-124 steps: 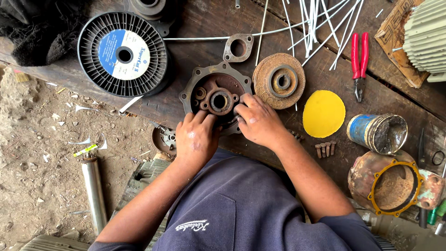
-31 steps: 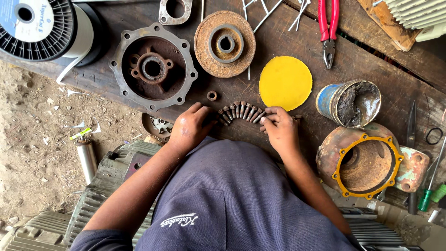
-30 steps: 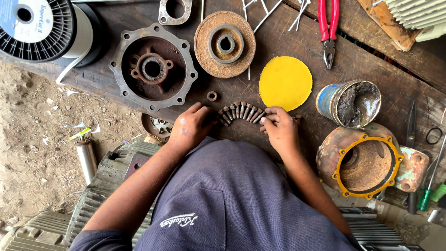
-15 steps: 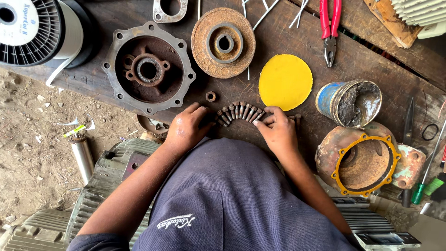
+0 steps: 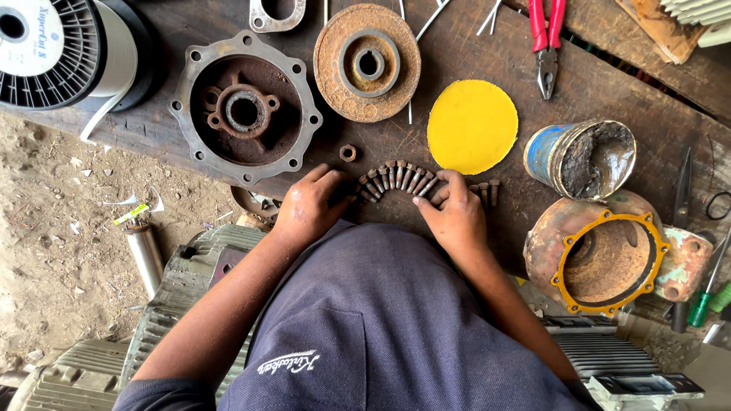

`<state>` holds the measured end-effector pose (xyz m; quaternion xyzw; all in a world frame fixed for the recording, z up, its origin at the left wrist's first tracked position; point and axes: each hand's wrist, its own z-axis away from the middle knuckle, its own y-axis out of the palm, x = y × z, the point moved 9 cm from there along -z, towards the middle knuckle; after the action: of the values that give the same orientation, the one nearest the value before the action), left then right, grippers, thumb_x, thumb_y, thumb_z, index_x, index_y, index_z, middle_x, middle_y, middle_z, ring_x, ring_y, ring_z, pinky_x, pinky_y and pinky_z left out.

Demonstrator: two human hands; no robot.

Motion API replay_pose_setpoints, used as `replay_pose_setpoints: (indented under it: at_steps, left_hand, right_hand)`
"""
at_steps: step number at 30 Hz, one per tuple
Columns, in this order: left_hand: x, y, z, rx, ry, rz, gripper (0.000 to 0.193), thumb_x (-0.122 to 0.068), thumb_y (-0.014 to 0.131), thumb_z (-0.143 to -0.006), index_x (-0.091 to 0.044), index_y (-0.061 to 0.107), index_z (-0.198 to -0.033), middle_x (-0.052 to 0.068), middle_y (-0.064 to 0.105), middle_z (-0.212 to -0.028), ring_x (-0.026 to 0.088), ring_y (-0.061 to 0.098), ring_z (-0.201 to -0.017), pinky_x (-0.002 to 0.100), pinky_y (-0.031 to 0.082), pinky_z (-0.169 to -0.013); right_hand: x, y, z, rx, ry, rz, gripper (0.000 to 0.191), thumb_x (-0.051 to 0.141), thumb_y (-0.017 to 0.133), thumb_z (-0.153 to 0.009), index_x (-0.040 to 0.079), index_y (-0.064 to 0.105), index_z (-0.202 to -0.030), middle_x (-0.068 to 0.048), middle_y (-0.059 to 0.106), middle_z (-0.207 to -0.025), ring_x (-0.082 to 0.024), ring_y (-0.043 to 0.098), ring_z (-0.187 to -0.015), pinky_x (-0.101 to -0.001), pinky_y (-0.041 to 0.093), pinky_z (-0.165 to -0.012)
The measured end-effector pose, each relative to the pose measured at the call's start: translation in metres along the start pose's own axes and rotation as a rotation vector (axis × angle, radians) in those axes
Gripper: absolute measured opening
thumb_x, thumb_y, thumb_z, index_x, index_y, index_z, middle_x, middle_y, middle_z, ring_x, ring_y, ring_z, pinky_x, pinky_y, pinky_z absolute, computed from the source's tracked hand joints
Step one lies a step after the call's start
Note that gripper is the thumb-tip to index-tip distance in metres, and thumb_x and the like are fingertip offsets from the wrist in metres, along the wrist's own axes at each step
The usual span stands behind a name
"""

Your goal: The person removes bolts and washers from a motor endbell, then arranges them in a curved row on the workbench. The person also wipes hands with a rag and moves a rotor aside to access the fasteners.

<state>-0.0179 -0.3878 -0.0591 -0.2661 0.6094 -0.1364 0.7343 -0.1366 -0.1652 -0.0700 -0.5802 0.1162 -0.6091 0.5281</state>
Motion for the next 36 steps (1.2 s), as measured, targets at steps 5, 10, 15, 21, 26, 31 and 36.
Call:
replay_pose_setpoints:
  at_steps: [5,10,15,21,26,31,36]
  left_hand:
    - [-0.008,-0.02,0.018,-0.103,0.013,0.087,0.034,-0.013,0.081,-0.085,-0.003,0.065,-0.114,0.014,0.063,-0.1,0.03,0.071,-0.087,0.039,0.058,-0.073]
    - [0.004,-0.083,0.065,-0.38,0.022,0.057,0.03,0.001,0.076,-0.09,0.0,0.064,-0.118,0.012,0.068,-0.104,0.02,0.074,-0.091,0.031,0.061,-0.08]
    - [0.041,-0.146,0.096,-0.655,-0.079,0.049,0.024,0.002,0.077,-0.099,0.0,0.061,-0.117,0.011,0.07,-0.107,0.016,0.071,-0.092,0.028,0.059,-0.085]
    - [0.066,-0.165,0.098,-0.755,-0.101,0.187,0.022,-0.001,0.078,-0.102,-0.001,0.058,-0.111,0.009,0.069,-0.108,0.012,0.067,-0.09,0.025,0.056,-0.082]
    - [0.073,-0.171,0.091,-0.696,-0.112,0.128,0.021,0.0,0.079,-0.097,-0.001,0.058,-0.098,0.01,0.067,-0.103,0.013,0.067,-0.085,0.025,0.056,-0.075]
    - [0.079,-0.186,0.076,-0.622,-0.079,0.082,0.013,0.0,0.074,-0.098,0.001,0.062,-0.101,0.012,0.067,-0.107,0.017,0.068,-0.089,0.027,0.058,-0.078]
    - [0.08,-0.197,0.048,-0.486,-0.034,0.043,0.017,-0.003,0.077,-0.097,0.002,0.061,-0.101,0.012,0.065,-0.104,0.018,0.066,-0.083,0.029,0.055,-0.074]
  right_hand:
    - [0.0,-0.005,0.003,0.046,0.053,-0.027,0.062,0.022,0.086,-0.079,-0.002,0.055,-0.127,-0.01,0.071,-0.076,-0.021,0.071,-0.063,-0.0365,0.056,-0.06]
    - [0.0,-0.037,-0.002,0.003,0.043,-0.107,0.059,0.02,0.086,-0.083,0.0,0.055,-0.129,-0.01,0.073,-0.082,-0.016,0.072,-0.068,-0.0305,0.058,-0.06]
    - [0.009,-0.055,-0.021,-0.038,0.047,-0.271,0.046,0.006,0.078,-0.089,-0.001,0.055,-0.128,-0.01,0.069,-0.083,-0.014,0.066,-0.064,-0.0293,0.051,-0.053]
    - [0.049,-0.069,-0.05,-0.062,-0.119,-0.251,0.034,-0.002,0.07,-0.094,-0.003,0.056,-0.125,-0.009,0.069,-0.086,-0.012,0.068,-0.068,-0.0257,0.054,-0.059]
    - [0.069,-0.068,-0.063,-0.068,-0.157,-0.268,0.032,-0.003,0.07,-0.095,-0.003,0.058,-0.124,-0.01,0.069,-0.09,-0.012,0.067,-0.072,-0.0257,0.055,-0.064]
    - [0.073,-0.063,-0.065,-0.101,-0.12,-0.233,0.029,-0.002,0.07,-0.096,-0.003,0.059,-0.123,-0.011,0.07,-0.09,-0.013,0.067,-0.071,-0.0264,0.054,-0.063]
    - [0.061,-0.059,-0.054,-0.169,-0.026,-0.274,0.03,0.0,0.07,-0.095,-0.002,0.06,-0.122,-0.01,0.072,-0.09,-0.012,0.069,-0.073,-0.0266,0.056,-0.064]
